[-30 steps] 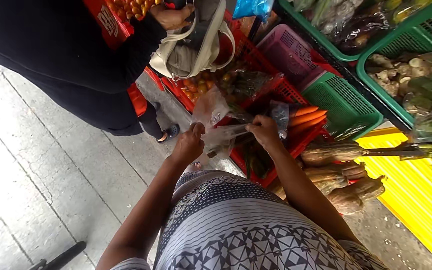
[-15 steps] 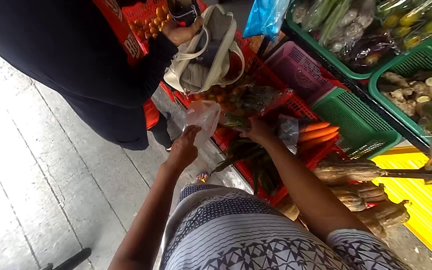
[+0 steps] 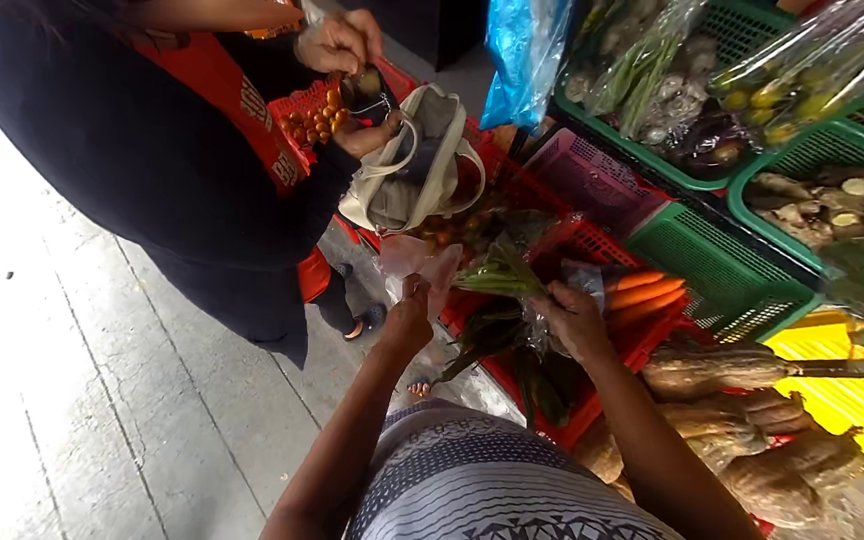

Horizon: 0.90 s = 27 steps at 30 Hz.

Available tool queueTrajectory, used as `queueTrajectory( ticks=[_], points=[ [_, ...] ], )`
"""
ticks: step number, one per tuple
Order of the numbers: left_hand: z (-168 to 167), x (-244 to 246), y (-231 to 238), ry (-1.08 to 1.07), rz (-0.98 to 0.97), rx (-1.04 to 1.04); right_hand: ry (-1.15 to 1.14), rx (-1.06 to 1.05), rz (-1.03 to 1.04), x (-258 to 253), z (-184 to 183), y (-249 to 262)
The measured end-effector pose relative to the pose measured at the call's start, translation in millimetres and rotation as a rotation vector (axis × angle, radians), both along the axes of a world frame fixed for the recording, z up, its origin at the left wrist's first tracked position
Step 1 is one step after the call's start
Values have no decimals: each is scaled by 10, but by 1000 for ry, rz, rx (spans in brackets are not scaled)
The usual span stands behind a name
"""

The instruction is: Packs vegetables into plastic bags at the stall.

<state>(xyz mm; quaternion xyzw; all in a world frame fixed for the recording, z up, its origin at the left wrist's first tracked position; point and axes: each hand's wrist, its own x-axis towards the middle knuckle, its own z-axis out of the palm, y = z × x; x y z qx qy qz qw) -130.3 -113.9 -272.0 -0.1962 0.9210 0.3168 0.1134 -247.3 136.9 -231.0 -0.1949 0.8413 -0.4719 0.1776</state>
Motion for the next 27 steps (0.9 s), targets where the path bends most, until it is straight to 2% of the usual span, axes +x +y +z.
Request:
queueTrajectory(
  ticks=[2,4,5,8,12,20,23,27],
  points=[
    [-20,-53,82,96,-25,62,-114,-92,71,120,82,44],
    [-80,-57,154,284,-91,169,-211,-104,112,170,59,32],
    [-65,-69,191,303,-118,219,-268,-80,120,161,31,23],
    [-52,-145,256,195,-170,172,-423,34,81,75,-120,50],
    [-118,-167,249,138,-215,101,-538,80,42,36,-200,136],
    [22,-78,292,101,-148,61,-594,40,-76,35,-311,160],
    [42,-75,348,73,-198,-6,-569,52,2,126,-275,84],
    [62,-116,444,21,-309,-143,-406,110,155,234,-258,-59]
  ],
)
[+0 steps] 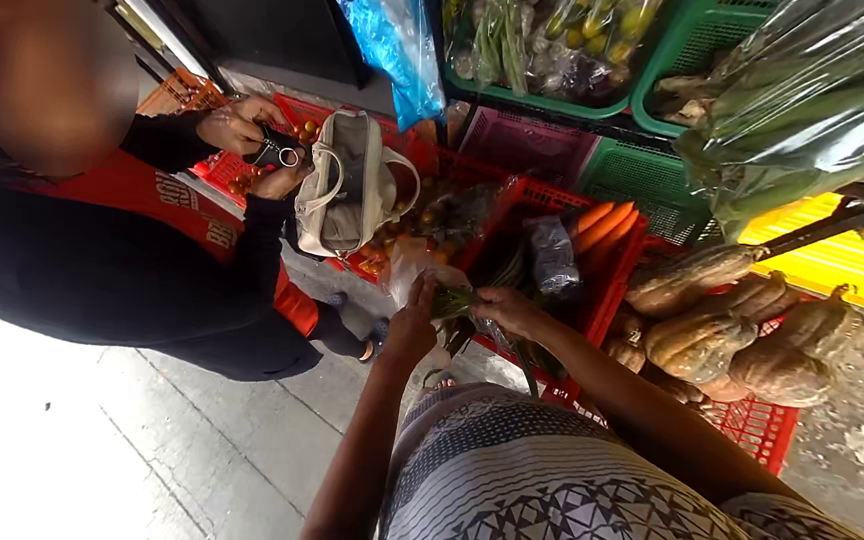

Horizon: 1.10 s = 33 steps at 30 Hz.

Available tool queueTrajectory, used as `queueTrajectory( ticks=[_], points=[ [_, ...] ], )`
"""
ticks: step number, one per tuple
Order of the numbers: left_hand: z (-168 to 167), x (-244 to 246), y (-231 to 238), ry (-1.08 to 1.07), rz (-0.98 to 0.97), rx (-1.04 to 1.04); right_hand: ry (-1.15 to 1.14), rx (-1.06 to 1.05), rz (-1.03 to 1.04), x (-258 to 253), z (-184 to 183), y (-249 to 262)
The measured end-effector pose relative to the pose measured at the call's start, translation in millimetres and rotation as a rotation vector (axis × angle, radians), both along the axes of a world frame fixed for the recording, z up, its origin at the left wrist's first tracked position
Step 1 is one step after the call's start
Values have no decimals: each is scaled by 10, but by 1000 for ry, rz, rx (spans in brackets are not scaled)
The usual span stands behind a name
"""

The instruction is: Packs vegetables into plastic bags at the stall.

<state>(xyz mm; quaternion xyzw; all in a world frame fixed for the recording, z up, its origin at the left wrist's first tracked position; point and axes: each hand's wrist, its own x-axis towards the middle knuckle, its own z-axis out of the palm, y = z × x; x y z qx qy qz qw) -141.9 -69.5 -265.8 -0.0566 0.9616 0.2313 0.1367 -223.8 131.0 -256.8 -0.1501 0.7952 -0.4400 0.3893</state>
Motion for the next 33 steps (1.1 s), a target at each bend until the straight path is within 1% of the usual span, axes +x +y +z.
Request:
queueTrajectory(
  ticks=[2,3,6,8,9,12,13,14,16,17,18,19,21,22,24,26,29,31,33],
  points=[
    [42,11,88,-15,-78,-33,64,11,0,22,-22,-69],
    [61,29,144,-18,-114,-29,61,-5,-39,31,-38,-97],
    [63,113,286,45,-170,47,-94,-113,-205,54,-37,-149],
    [49,144,322,101,-166,82,-148,-191,-202,86,-34,-171],
    [14,150,317,176,-152,112,-134,-223,-146,113,-21,-181],
    [-201,117,209,534,-34,285,-38,-253,109,175,73,-210],
    [-243,96,153,616,10,351,-12,-252,156,184,145,-198],
    [-251,75,99,662,57,402,7,-253,146,185,237,-169],
    [-202,47,12,687,169,497,59,-261,-33,130,344,-64],
    [-158,42,-17,685,220,547,88,-250,-148,75,333,-14],
    [-115,45,-37,680,263,606,92,-216,-215,-1,283,33],
    [-77,49,-51,668,304,676,66,-156,-212,-79,222,68],
    [-34,40,-63,650,376,808,-29,-47,-67,-160,102,27],
    [-21,29,-63,642,405,865,-28,-25,26,-158,39,-46],
    [25,12,-48,626,452,932,70,-53,179,-121,-36,-225],
    [58,-6,-71,626,472,953,219,-119,231,-100,-134,-392],
    [122,-28,-198,608,510,914,328,-104,272,-141,-40,-604],
    [235,-37,-260,565,577,955,392,-97,326,-160,101,-678],
    [359,-50,-309,560,617,1009,510,-82,399,-131,235,-731]
  ],
)
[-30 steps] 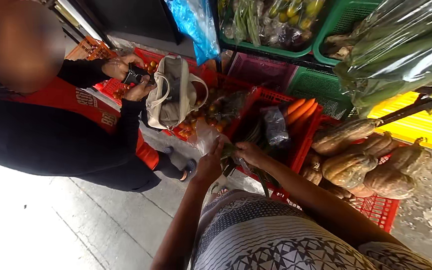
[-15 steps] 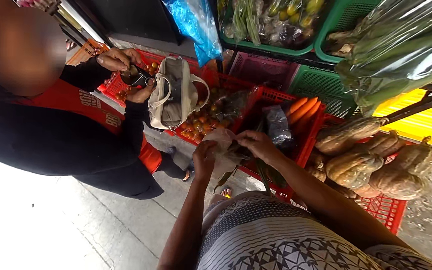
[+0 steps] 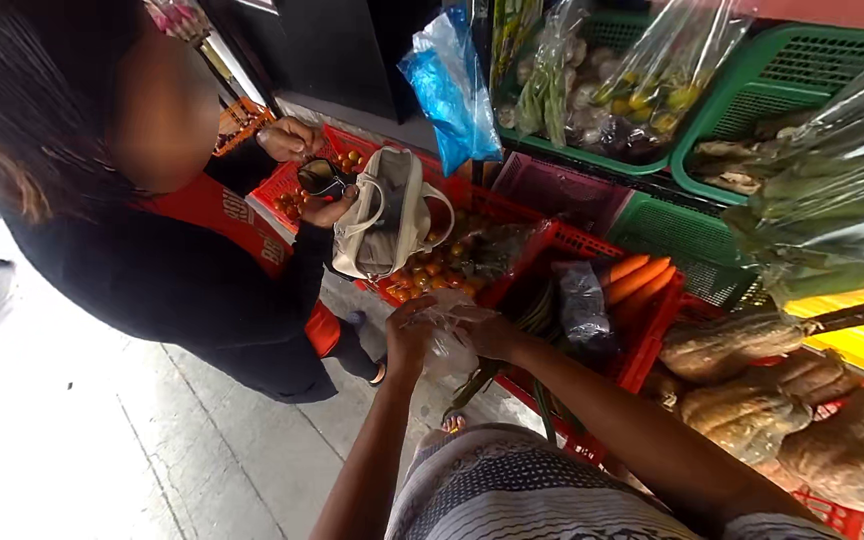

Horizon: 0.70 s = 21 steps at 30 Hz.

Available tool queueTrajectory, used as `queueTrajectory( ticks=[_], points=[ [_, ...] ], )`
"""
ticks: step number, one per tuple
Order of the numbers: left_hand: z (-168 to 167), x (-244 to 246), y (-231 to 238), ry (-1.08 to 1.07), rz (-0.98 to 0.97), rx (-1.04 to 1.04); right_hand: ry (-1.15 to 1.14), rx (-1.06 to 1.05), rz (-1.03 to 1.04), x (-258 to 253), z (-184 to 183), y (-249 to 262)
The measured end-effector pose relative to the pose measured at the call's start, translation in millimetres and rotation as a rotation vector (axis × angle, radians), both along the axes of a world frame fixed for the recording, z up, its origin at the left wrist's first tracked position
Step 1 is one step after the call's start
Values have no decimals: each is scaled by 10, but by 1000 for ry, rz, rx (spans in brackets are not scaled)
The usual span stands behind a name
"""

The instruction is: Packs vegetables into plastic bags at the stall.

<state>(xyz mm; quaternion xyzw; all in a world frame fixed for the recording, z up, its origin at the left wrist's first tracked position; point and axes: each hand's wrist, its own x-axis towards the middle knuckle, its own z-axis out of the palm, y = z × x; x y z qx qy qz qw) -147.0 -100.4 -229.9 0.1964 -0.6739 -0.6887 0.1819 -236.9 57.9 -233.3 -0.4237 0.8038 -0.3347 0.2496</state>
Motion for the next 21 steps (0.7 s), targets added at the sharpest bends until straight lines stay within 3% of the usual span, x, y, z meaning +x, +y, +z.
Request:
queueTrajectory(
  ticks=[4,8,12,16,19,21],
  points=[
    [168,-49,-69,-34,-68,-14,100,25,-68,65,-60,-165],
    [174,-98,-189,-91,-87,-89,266,76,-91,141,145,-274],
    [230,-32,-413,-174,-33,-114,313,376,-12,-30,638,-413],
    [285,48,-515,-156,-74,-115,400,154,-179,-127,662,-301],
    [336,57,-503,-159,-85,-112,318,252,-148,-205,607,-289],
    [351,68,-524,-147,-45,-91,282,170,-192,-226,678,-248]
  ],
)
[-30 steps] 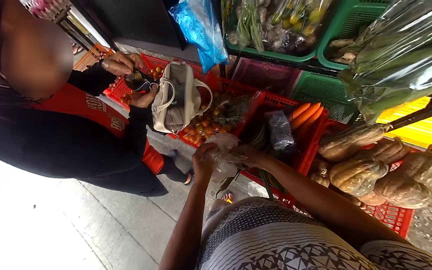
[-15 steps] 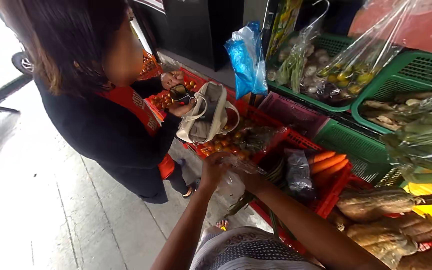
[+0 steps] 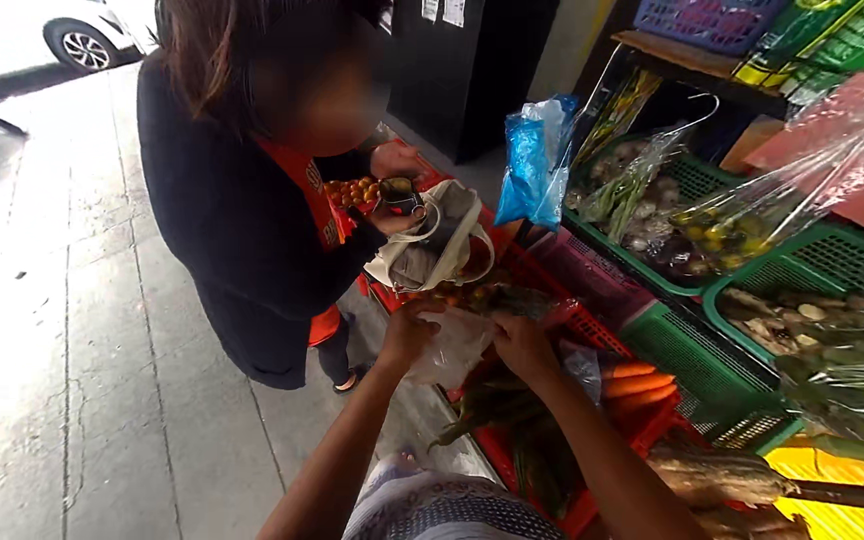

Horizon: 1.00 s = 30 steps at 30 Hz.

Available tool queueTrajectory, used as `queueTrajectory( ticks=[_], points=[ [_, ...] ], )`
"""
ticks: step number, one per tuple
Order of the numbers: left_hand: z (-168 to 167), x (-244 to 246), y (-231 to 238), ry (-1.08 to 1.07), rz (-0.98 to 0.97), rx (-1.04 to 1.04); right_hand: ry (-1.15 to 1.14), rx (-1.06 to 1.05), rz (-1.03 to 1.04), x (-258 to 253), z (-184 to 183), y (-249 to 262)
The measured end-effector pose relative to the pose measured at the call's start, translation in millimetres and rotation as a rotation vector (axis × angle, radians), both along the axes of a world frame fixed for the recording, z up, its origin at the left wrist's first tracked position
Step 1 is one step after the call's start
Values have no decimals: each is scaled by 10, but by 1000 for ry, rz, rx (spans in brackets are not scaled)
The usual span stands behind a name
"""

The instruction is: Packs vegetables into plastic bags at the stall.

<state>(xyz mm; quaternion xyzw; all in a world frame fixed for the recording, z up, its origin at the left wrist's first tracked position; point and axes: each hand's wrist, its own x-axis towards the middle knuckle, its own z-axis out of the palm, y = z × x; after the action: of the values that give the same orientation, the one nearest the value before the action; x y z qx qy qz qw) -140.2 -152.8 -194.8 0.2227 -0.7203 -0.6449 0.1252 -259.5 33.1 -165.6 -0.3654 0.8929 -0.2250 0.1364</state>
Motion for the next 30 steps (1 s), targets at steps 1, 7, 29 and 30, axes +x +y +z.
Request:
queueTrajectory(
  ticks=[1,7,29,30],
  points=[
    [0,18,-17,33,48,25,20,-88,-23,-9,55,27],
    [-228,332,-250,200,301,207,142,-319,-98,-198,309,58],
    [-2660,2924,213,-954,91,44,-182,-438,-238,-1032,877,-1039],
    [-2702,3020,221,-977,79,40,-184,-433,-235,-1025,873,-1074]
  ],
)
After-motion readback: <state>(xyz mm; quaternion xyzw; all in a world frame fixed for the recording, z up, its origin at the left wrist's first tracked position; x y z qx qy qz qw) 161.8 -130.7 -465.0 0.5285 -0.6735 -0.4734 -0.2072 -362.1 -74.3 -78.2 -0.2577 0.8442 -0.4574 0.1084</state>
